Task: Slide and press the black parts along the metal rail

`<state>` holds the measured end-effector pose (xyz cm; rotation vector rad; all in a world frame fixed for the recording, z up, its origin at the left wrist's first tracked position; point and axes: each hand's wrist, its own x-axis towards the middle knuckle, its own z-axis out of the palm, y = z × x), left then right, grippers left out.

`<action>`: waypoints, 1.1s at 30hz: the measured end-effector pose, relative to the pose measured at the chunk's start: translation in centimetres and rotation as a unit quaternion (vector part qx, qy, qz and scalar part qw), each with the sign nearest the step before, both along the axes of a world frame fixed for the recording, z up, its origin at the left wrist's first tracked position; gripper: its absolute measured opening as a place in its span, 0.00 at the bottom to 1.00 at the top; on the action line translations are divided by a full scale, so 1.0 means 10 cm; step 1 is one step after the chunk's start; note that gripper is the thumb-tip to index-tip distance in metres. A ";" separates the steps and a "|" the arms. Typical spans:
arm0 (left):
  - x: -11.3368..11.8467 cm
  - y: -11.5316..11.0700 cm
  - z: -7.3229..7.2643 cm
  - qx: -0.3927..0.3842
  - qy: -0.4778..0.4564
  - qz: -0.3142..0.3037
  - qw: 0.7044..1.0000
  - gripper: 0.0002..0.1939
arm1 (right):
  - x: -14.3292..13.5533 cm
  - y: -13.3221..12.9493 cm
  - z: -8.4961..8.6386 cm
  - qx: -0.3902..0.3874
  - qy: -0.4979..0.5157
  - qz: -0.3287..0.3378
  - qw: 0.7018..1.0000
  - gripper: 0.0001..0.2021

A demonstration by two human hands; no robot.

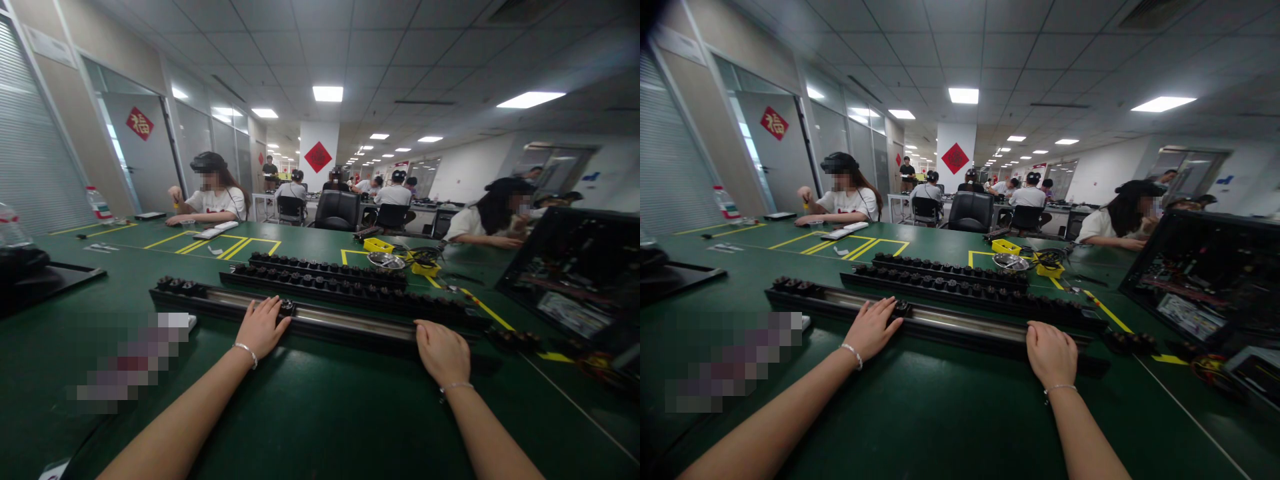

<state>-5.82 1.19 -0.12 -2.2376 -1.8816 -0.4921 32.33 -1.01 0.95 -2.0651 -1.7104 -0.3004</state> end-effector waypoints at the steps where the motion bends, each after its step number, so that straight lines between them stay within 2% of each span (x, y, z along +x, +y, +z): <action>1: 0.00 0.00 0.00 0.000 0.000 -0.001 1.000 0.29 | 0.00 0.00 0.00 0.000 0.001 -0.001 1.000 0.22; 24: -0.01 -0.01 -0.06 0.014 -0.007 -0.026 1.000 0.26 | 0.01 0.01 -0.01 -0.008 0.001 0.000 1.000 0.22; 33: -0.01 -0.03 -0.03 0.007 -0.007 -0.037 0.999 0.25 | 0.01 0.00 0.00 -0.011 0.003 0.006 1.000 0.23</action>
